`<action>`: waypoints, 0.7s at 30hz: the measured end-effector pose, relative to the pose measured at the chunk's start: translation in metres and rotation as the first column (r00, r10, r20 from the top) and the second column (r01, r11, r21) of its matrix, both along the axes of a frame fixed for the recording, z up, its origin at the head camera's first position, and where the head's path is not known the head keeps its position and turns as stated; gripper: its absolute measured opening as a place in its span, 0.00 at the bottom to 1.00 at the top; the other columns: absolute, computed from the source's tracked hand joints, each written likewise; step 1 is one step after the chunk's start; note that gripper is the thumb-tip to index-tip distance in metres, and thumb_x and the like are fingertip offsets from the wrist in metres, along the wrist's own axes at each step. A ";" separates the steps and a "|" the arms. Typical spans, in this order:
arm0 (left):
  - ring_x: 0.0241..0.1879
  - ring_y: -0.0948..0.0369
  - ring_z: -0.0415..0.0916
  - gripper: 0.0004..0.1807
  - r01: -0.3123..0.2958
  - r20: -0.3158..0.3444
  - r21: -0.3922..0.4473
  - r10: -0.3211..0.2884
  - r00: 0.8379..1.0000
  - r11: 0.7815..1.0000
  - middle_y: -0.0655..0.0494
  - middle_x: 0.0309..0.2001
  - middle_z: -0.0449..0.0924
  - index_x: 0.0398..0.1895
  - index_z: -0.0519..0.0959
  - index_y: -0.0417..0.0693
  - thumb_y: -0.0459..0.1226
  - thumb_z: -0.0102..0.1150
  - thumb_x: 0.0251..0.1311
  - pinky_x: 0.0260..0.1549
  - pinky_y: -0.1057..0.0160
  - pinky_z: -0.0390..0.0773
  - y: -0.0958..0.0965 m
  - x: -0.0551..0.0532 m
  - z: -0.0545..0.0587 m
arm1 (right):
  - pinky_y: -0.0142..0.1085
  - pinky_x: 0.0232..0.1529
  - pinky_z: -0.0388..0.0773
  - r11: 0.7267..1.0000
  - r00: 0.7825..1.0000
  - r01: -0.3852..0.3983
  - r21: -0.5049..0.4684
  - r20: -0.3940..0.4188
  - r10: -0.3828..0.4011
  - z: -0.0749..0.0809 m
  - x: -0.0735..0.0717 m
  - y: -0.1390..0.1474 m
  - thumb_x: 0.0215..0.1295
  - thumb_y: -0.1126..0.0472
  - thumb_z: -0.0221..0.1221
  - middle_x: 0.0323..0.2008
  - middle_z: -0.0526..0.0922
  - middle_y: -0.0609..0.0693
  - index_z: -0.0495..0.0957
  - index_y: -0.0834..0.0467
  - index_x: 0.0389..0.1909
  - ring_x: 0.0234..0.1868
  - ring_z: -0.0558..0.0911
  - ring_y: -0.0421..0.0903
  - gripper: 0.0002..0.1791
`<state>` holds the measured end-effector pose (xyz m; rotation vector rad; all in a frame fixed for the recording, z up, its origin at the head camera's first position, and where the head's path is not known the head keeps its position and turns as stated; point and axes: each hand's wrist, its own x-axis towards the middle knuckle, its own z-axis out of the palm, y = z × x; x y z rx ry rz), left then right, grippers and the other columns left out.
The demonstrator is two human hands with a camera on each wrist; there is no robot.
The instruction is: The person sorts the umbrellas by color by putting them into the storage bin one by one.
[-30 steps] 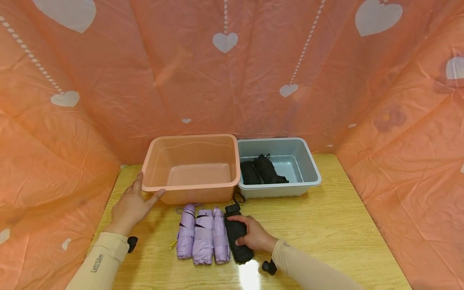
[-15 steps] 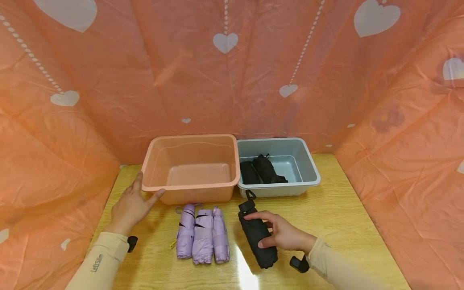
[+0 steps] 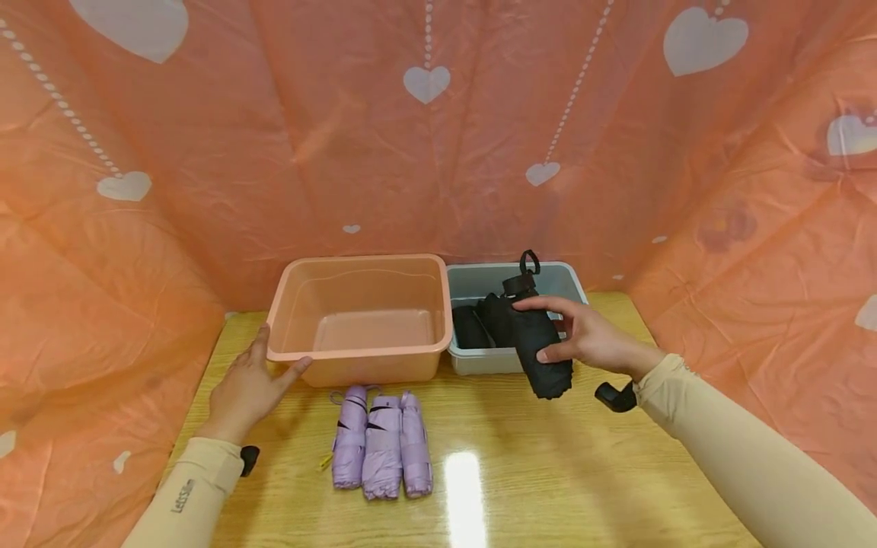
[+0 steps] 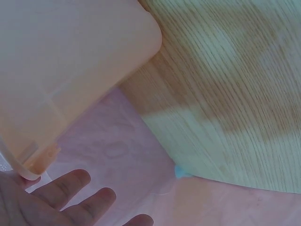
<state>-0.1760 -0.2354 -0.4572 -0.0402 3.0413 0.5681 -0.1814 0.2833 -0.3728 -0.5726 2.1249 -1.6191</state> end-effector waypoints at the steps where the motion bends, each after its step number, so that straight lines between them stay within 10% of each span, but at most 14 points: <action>1: 0.62 0.23 0.58 0.62 0.000 -0.003 -0.001 0.000 1.000 1.000 0.19 0.69 0.52 0.80 0.32 0.42 0.75 0.41 0.60 0.41 0.26 0.69 0.000 0.000 0.000 | 0.53 0.42 0.82 1.000 1.000 0.005 0.004 -0.002 -0.005 0.001 -0.005 0.003 0.55 0.75 0.69 0.66 0.64 0.64 0.66 0.52 0.72 0.50 0.80 0.63 0.44; 21: 0.61 0.23 0.59 0.62 -0.009 0.002 -0.006 0.009 1.000 1.000 0.20 0.69 0.53 0.80 0.32 0.44 0.75 0.42 0.59 0.40 0.27 0.70 0.000 -0.001 -0.002 | 0.49 0.45 0.80 0.981 0.991 0.087 0.174 0.090 -0.104 -0.026 -0.108 0.026 0.55 0.79 0.66 0.72 0.52 0.58 0.68 0.59 0.68 0.59 0.68 0.64 0.38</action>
